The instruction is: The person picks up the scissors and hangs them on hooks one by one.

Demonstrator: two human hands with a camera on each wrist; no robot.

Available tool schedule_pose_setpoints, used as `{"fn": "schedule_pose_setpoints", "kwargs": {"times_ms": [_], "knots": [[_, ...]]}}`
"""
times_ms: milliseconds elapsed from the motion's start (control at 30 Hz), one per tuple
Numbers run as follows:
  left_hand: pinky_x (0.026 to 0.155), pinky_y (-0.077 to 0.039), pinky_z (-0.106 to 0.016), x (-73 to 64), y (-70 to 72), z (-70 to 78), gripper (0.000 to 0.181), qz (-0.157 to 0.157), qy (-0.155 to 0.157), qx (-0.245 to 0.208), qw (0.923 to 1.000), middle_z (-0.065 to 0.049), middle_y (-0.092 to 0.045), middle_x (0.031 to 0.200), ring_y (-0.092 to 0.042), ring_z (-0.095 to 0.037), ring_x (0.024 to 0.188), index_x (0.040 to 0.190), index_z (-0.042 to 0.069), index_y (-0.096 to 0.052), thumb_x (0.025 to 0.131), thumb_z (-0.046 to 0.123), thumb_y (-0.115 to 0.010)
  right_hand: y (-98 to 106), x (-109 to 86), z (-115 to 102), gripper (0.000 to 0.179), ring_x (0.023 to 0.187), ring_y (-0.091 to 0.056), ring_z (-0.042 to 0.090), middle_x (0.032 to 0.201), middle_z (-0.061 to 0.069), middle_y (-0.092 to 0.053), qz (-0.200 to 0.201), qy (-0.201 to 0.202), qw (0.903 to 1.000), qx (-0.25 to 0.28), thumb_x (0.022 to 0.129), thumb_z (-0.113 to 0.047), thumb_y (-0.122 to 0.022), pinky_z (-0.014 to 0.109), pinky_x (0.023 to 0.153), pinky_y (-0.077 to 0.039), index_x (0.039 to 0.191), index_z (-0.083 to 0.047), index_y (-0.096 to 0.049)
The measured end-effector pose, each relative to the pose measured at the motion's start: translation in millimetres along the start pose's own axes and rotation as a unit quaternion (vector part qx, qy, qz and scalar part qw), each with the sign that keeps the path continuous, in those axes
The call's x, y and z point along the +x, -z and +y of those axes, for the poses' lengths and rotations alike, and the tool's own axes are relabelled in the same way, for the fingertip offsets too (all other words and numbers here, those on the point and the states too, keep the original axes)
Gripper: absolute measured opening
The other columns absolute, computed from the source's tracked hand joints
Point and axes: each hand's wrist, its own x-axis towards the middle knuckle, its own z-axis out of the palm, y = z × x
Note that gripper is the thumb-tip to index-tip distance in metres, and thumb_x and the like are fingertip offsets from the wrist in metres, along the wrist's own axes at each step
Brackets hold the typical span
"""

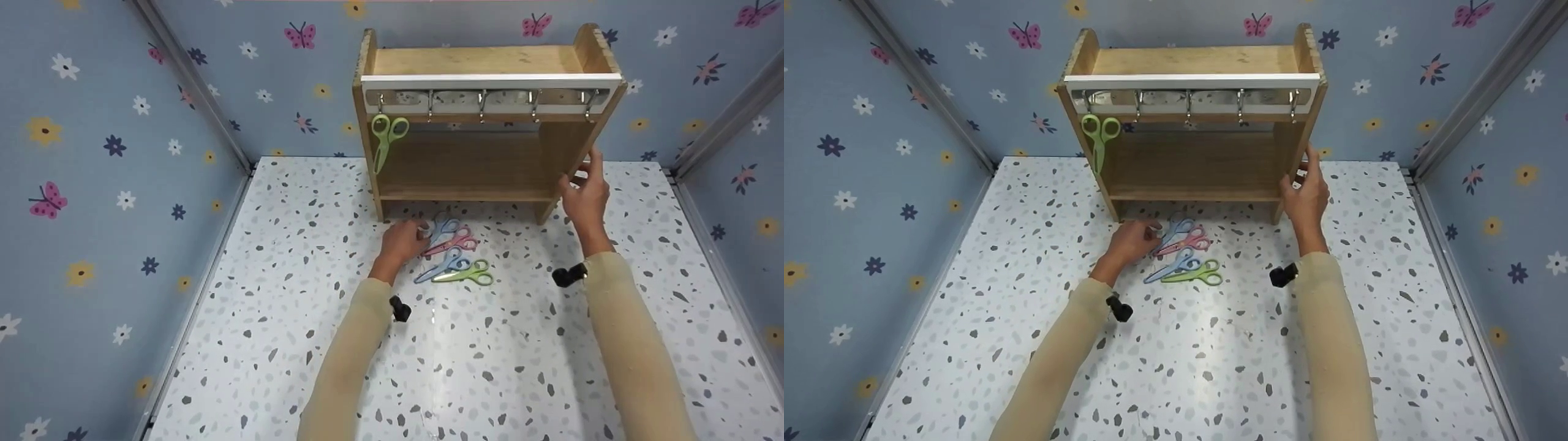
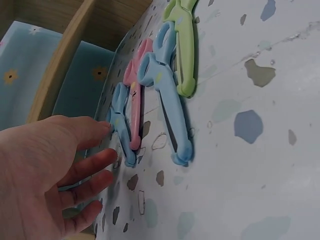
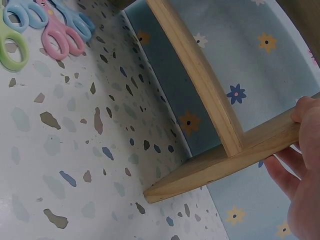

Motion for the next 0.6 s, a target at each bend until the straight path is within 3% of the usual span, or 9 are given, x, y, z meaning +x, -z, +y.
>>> {"fn": "schedule_pose_setpoints", "kwargs": {"times_ms": [267,333,433,533,600], "knots": [[0.096,-0.057,-0.046,-32.8,26.3,37.4,0.038,-0.003,0.019,-0.005,0.9998,-0.008,-0.082,0.113,-0.068,-0.025,0.101,0.141,0.011,-0.077,0.105,0.025,-0.078,-1,2.7,-3,0.076,0.142,-0.071,0.043,0.159,0.021,-0.064,-0.007,-0.017,0.9998,0.0,0.11,-0.007,-0.06,0.059,0.119,-0.058,0.174,-0.039,-0.033],[0.098,-0.056,-0.047,-36.0,26.9,38.9,0.039,0.0,0.016,-0.001,0.9999,-0.008,-0.082,0.112,-0.067,-0.026,0.103,0.141,0.011,-0.077,0.105,0.025,-0.079,-1,3.4,-2,0.076,0.141,-0.071,0.043,0.16,0.02,-0.064,-0.01,-0.017,0.9998,0.003,0.111,-0.009,-0.061,0.058,0.118,-0.058,0.174,-0.04,-0.033],[0.093,-0.055,-0.044,-30.2,14.8,28.4,0.037,0.022,0.003,0.013,0.9997,-0.004,-0.082,0.107,-0.067,-0.024,0.1,0.135,0.014,-0.08,0.101,0.027,-0.083,-1,4.0,-2,0.077,0.141,-0.072,0.042,0.16,0.02,-0.064,-0.016,-0.018,0.9996,0.012,0.111,-0.01,-0.061,0.058,0.117,-0.059,0.175,-0.042,-0.031],[0.097,-0.056,-0.045,-31.4,12.8,29.7,0.036,0.032,-0.003,0.022,0.9992,-0.004,-0.084,0.108,-0.07,-0.025,0.103,0.133,0.014,-0.082,0.1,0.027,-0.084,0,3.8,-2,0.077,0.14,-0.071,0.041,0.16,0.019,-0.064,-0.02,-0.022,0.9994,0.017,0.111,-0.011,-0.061,0.057,0.117,-0.059,0.175,-0.041,-0.031],[0.104,-0.056,-0.048,-37.3,18.0,38.1,0.036,0.028,-0.001,0.024,0.9993,-0.007,-0.084,0.113,-0.072,-0.028,0.109,0.134,0.011,-0.081,0.102,0.026,-0.083,1,3.8,-1,0.077,0.141,-0.071,0.04,0.161,0.018,-0.063,-0.02,-0.026,0.9993,0.017,0.111,-0.011,-0.061,0.057,0.118,-0.059,0.175,-0.041,-0.031]]}}
